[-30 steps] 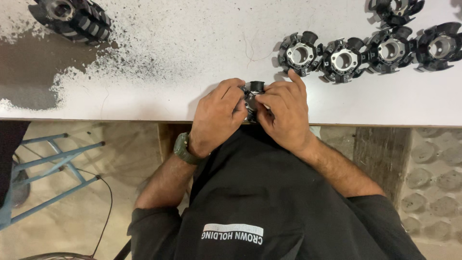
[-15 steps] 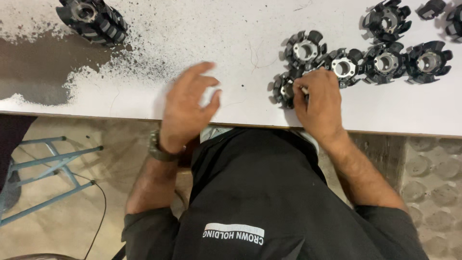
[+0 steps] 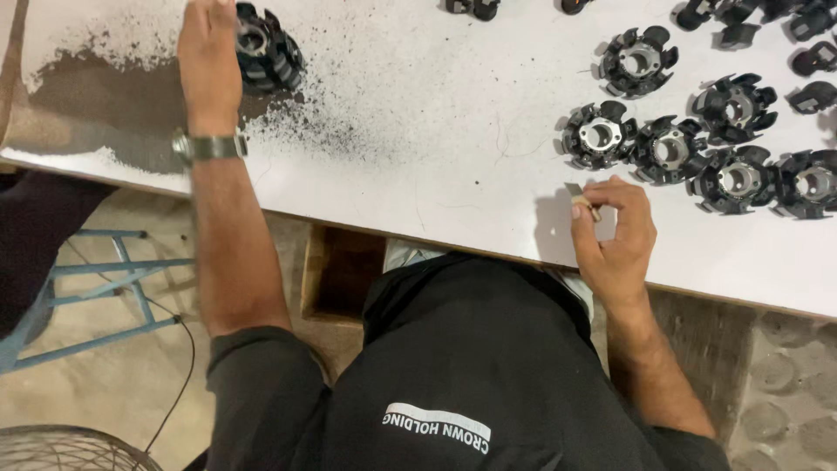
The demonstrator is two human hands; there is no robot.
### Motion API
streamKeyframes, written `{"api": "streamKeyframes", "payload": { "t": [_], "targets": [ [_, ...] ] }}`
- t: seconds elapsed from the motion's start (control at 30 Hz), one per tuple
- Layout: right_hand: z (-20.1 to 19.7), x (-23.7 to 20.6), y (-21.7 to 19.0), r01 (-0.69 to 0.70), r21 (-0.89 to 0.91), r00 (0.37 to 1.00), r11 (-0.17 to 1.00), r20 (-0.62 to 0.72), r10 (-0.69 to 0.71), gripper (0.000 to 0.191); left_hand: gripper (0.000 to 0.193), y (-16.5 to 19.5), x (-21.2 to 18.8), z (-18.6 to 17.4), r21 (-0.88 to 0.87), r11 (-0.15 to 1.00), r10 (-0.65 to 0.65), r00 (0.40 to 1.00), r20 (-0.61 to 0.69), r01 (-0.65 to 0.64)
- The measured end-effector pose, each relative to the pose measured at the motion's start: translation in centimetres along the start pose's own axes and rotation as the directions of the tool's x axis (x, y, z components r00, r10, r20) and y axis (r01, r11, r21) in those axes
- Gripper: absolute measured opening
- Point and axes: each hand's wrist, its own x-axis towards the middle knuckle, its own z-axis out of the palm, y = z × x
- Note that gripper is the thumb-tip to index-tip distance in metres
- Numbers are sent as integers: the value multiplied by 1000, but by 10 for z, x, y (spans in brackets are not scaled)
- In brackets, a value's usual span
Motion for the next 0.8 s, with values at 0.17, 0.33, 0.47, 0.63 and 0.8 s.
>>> {"api": "streamKeyframes", "payload": {
  "t": [0.17, 0.33, 0.47, 0.63, 0.8],
  "targets": [
    [-3, -21, -5, -110, 119, 994, 987, 15, 109, 20, 109, 25, -82, 2, 511, 830, -278, 960, 31, 223],
    [7, -17, -11, -50, 172, 994, 984, 102, 33, 20, 118, 36, -103, 19, 482, 643, 427, 801, 419, -595],
    [8, -15, -15, -51, 175, 995, 983, 91, 35, 18, 107, 30, -98, 28, 319, 822, 287, 826, 484, -473],
    [-5, -28, -10, -108, 187, 994, 976, 54, 100, 20, 114, 43, -105, 25, 325, 823, 294, 838, 460, -467],
    [-6, -36, 2, -161, 242, 984, 957, -28, 173, 21, 116, 83, -152, 79, 33, 806, 539, 756, 373, -591]
  ]
}}
